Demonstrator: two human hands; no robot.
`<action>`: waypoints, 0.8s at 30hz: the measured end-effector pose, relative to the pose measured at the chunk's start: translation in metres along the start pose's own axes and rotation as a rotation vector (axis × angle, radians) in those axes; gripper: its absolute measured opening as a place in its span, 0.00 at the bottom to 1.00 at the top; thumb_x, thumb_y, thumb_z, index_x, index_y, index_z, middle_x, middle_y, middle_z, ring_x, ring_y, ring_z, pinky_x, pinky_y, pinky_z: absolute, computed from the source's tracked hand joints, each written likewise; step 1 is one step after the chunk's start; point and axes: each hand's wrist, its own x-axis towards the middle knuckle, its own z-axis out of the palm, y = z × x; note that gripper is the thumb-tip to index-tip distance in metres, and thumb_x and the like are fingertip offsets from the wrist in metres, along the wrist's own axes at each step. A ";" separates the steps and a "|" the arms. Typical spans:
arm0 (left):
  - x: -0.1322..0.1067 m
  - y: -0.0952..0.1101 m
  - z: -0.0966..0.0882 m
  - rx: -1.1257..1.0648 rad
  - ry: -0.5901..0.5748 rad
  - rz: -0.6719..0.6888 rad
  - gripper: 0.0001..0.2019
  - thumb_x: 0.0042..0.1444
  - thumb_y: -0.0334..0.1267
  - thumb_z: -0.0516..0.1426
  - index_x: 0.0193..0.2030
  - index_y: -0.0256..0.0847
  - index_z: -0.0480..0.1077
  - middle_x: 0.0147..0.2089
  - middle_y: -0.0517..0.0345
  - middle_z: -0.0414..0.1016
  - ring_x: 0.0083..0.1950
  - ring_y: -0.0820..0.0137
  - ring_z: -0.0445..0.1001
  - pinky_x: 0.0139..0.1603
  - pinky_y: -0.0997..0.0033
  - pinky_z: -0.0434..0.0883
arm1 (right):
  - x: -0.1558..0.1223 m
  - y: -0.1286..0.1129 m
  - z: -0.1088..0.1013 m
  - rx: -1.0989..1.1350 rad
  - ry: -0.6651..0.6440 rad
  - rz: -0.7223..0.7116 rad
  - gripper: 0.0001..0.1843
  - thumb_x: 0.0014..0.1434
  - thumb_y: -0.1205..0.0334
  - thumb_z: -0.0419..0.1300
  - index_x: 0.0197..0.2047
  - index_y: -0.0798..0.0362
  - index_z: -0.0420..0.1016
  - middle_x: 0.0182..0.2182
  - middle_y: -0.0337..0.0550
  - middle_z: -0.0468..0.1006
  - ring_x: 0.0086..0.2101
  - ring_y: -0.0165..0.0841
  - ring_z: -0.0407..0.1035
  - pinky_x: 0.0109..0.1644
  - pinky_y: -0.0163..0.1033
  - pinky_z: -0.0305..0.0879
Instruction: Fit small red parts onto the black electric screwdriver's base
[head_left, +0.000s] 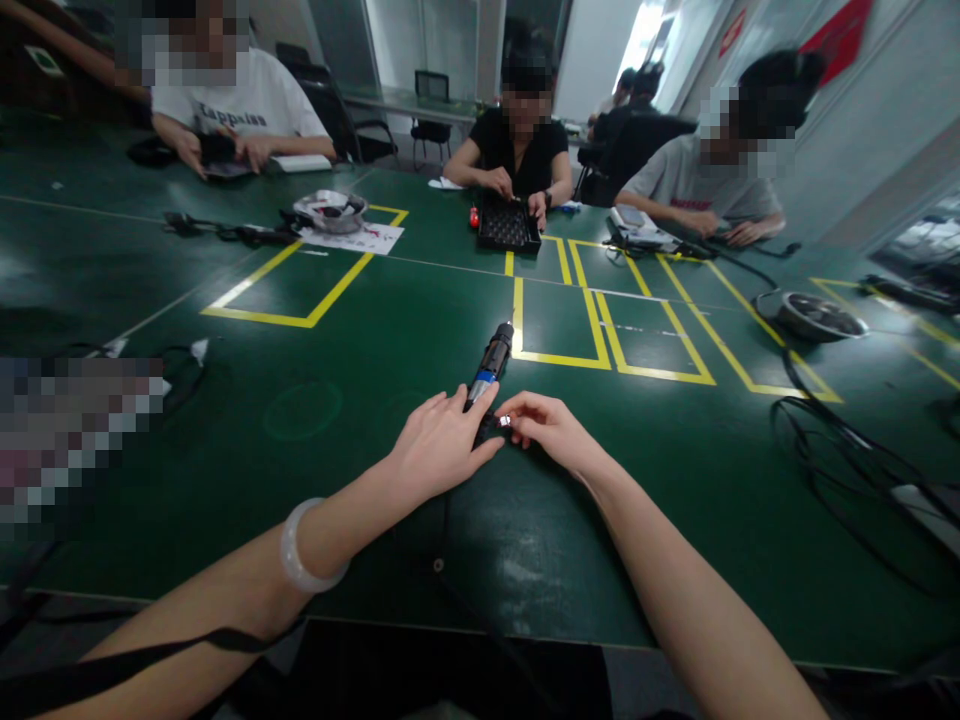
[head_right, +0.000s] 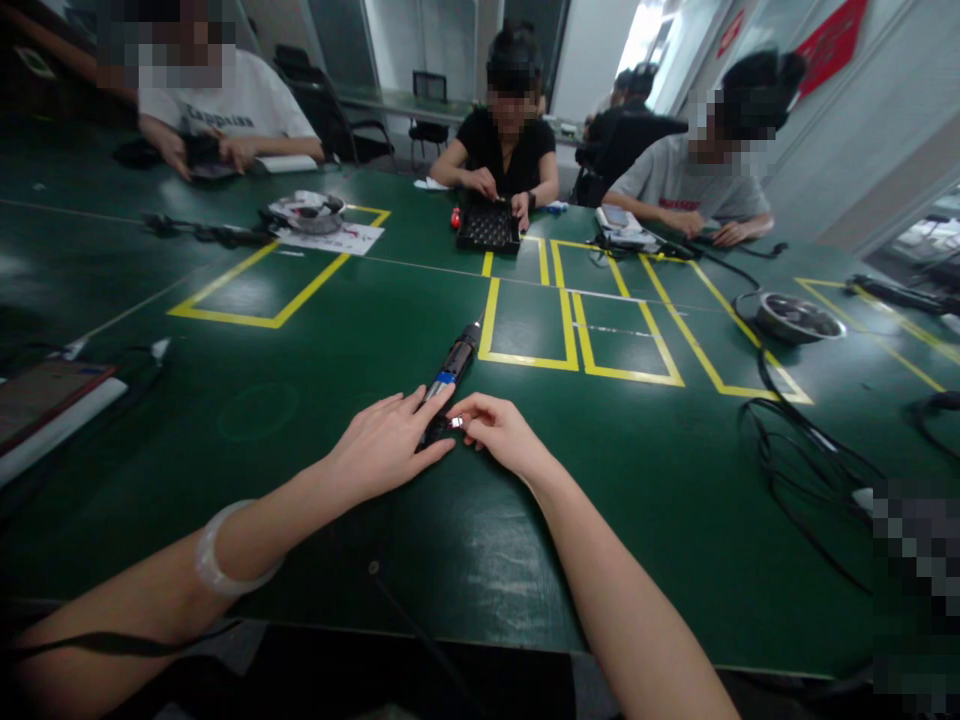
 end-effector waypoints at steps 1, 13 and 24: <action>0.000 -0.001 0.001 0.003 0.003 -0.001 0.36 0.66 0.56 0.50 0.77 0.43 0.52 0.67 0.38 0.68 0.65 0.53 0.72 0.67 0.55 0.65 | 0.000 0.000 -0.002 0.041 0.000 0.020 0.11 0.54 0.64 0.61 0.41 0.54 0.77 0.29 0.37 0.76 0.27 0.26 0.69 0.30 0.33 0.66; -0.002 -0.005 0.000 -0.027 0.007 0.019 0.35 0.67 0.56 0.50 0.76 0.42 0.54 0.67 0.39 0.67 0.63 0.53 0.73 0.64 0.55 0.68 | 0.000 0.003 -0.004 0.127 -0.069 0.042 0.14 0.52 0.63 0.68 0.43 0.54 0.75 0.31 0.36 0.75 0.29 0.26 0.69 0.33 0.34 0.68; -0.004 -0.007 -0.001 -0.062 -0.025 0.022 0.35 0.66 0.56 0.50 0.75 0.43 0.55 0.69 0.39 0.65 0.64 0.52 0.72 0.63 0.55 0.69 | -0.004 0.001 0.006 -0.267 -0.066 -0.085 0.07 0.57 0.66 0.62 0.40 0.54 0.71 0.32 0.36 0.74 0.28 0.26 0.64 0.33 0.33 0.60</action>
